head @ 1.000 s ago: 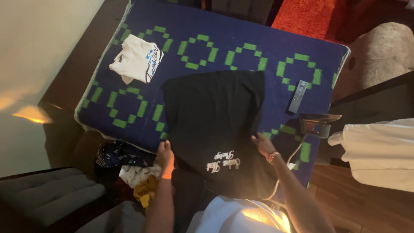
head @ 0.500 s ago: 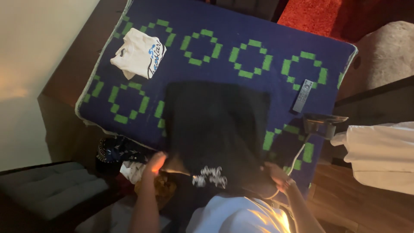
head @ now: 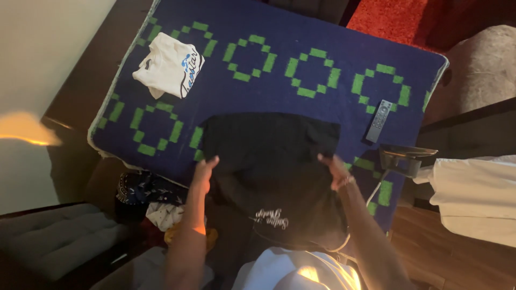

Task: Ironing and folding black t-shirts on a bed.

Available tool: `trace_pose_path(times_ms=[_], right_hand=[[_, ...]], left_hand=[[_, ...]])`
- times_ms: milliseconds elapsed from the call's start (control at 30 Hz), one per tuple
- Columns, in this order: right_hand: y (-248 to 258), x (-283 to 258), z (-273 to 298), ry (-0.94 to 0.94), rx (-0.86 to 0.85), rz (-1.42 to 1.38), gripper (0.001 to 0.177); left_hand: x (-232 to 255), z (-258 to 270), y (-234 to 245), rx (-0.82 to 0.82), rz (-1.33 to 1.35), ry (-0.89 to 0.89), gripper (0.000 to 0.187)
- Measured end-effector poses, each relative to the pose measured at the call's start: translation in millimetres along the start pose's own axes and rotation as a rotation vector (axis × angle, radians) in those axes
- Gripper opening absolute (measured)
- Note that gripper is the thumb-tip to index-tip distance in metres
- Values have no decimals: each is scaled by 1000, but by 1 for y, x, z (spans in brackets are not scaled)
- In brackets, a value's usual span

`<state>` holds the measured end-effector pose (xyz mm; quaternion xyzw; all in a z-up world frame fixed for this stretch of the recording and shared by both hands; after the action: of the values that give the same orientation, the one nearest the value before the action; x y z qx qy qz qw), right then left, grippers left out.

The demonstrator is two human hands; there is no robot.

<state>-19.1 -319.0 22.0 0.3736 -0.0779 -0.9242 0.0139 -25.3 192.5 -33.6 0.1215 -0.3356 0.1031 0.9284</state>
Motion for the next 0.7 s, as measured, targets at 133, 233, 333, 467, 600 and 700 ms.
trace_pose_path(times_ms=[133, 233, 333, 467, 600, 700], right_hand=[[18, -126, -21, 451, -111, -173, 48], [32, -245, 11, 1097, -16, 174, 36], [32, -296, 17, 711, -144, -468, 43], [81, -257, -108, 959, 273, -193, 52], [55, -114, -113, 693, 575, 221, 19], [-27, 138, -255, 96, -267, -1139, 6]], left_hand=[[131, 5, -23, -17, 140, -169, 91], [253, 40, -37, -77, 284, -513, 79], [337, 73, -54, -151, 192, -706, 85], [314, 10, -56, 292, -251, -871, 72], [185, -14, -72, 441, -554, -712, 32], [54, -22, -103, 14, -415, -281, 16]])
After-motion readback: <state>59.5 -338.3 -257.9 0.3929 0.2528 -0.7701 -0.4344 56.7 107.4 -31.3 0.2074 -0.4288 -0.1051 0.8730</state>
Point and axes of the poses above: each hand's wrist, its own z-axis away from the middle knuckle, its own y-axis out of the back of the hand, x = y × z, the point moved 7 cm from there along -z, towards the middle knuckle, and after that the axes turned 5 degrees about y, right-handed, at the moved point
